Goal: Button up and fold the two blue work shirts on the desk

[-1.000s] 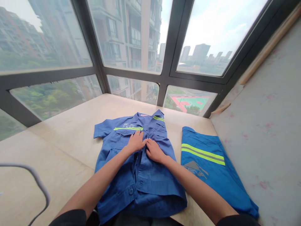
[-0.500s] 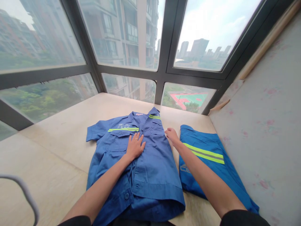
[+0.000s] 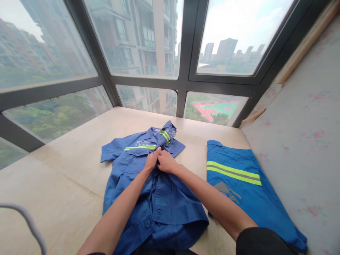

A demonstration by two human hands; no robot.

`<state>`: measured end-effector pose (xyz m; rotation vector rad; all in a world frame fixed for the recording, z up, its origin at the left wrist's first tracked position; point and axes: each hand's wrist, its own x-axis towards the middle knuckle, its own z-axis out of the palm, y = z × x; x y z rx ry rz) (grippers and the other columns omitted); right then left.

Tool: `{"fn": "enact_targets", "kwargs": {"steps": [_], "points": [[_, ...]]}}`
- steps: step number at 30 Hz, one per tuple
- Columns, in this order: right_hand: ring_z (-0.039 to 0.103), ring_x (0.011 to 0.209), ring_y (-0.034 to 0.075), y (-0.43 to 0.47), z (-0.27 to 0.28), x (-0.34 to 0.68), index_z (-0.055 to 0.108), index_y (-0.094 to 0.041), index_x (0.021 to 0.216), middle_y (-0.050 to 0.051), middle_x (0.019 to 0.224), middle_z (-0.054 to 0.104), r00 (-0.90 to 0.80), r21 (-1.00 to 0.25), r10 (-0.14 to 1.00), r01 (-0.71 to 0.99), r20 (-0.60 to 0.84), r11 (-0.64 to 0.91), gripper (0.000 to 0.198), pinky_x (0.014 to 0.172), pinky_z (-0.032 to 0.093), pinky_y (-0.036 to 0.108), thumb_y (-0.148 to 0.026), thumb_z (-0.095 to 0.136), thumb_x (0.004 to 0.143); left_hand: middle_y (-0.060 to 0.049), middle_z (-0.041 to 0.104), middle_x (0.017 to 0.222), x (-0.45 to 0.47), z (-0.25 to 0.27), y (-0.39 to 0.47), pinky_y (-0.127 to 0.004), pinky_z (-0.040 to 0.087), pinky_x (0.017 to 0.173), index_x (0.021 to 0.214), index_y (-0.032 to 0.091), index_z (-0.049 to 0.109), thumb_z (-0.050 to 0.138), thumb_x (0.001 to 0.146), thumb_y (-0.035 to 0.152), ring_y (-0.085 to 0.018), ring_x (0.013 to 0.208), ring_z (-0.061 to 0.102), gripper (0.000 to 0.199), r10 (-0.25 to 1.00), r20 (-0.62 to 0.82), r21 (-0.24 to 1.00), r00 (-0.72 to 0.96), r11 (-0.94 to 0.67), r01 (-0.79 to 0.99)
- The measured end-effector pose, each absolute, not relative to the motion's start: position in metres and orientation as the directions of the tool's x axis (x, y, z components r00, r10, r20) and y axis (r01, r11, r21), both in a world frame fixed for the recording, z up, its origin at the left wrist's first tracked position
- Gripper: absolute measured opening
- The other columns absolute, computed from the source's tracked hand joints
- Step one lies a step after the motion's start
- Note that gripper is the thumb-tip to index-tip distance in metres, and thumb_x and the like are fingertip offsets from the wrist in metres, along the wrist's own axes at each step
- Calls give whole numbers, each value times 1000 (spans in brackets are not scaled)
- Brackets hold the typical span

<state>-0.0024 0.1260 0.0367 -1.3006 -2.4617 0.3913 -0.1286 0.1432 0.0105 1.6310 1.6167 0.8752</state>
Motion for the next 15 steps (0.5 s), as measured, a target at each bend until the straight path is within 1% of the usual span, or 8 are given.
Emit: {"fn": "enact_targets", "kwargs": {"steps": [2,4,5,6,8,10,13,15], "points": [[57,112,29,126,38,-1,67,-13,113,16,122,63,-580,-435,799,685,161,585,34,96,46,41,-19,63,79,-12,75,79,-129,12,147,-37,54,78,84,10,75,38,90,64,-28,85,70,67,999,-35,878,-18,39,477],[59,112,26,129,39,9,70,-16,106,12,118,67,-589,-615,783,547,201,568,27,99,45,39,-18,63,80,-12,76,85,-128,12,147,-37,53,80,84,11,75,37,91,60,-27,87,70,62,997,-12,868,-79,49,494],[60,112,24,132,40,17,71,-18,102,9,116,68,-527,-734,825,475,204,485,23,100,45,37,-19,64,80,-11,76,90,-126,10,146,-37,52,83,85,13,75,36,92,56,-27,90,69,59,995,5,856,-105,50,514],[61,111,23,135,40,25,71,-19,98,7,114,69,-415,-845,894,407,168,347,19,100,45,36,-19,64,80,-11,76,95,-125,8,144,-38,51,89,87,14,75,35,93,52,-27,95,69,55,993,17,845,-121,51,532],[63,105,20,140,41,41,69,-20,97,5,110,70,-128,-961,992,275,-18,18,16,94,50,33,-19,62,82,-12,75,105,-120,4,140,-42,45,101,91,16,75,35,94,47,-28,108,65,51,989,33,831,-146,54,553],[67,90,18,144,40,57,65,-19,95,6,100,70,38,-956,973,181,-228,-231,13,79,55,31,-19,55,87,-12,73,113,-116,1,134,-44,36,110,97,17,74,32,95,44,-28,119,60,50,983,76,795,-169,42,605],[65,62,15,142,40,76,61,-15,84,8,77,68,-10,-887,896,148,-443,-437,20,55,53,26,-25,48,94,-12,71,120,-112,-1,127,-42,31,115,104,16,73,24,98,42,-26,122,59,56,974,155,717,-164,3,697],[62,51,15,137,39,84,60,-13,79,10,69,67,-77,-830,829,139,-553,-541,29,44,49,23,-35,49,96,-11,70,122,-111,0,125,-41,31,116,107,16,72,20,100,42,-25,120,60,59,973,173,689,-154,-8,724]]}}
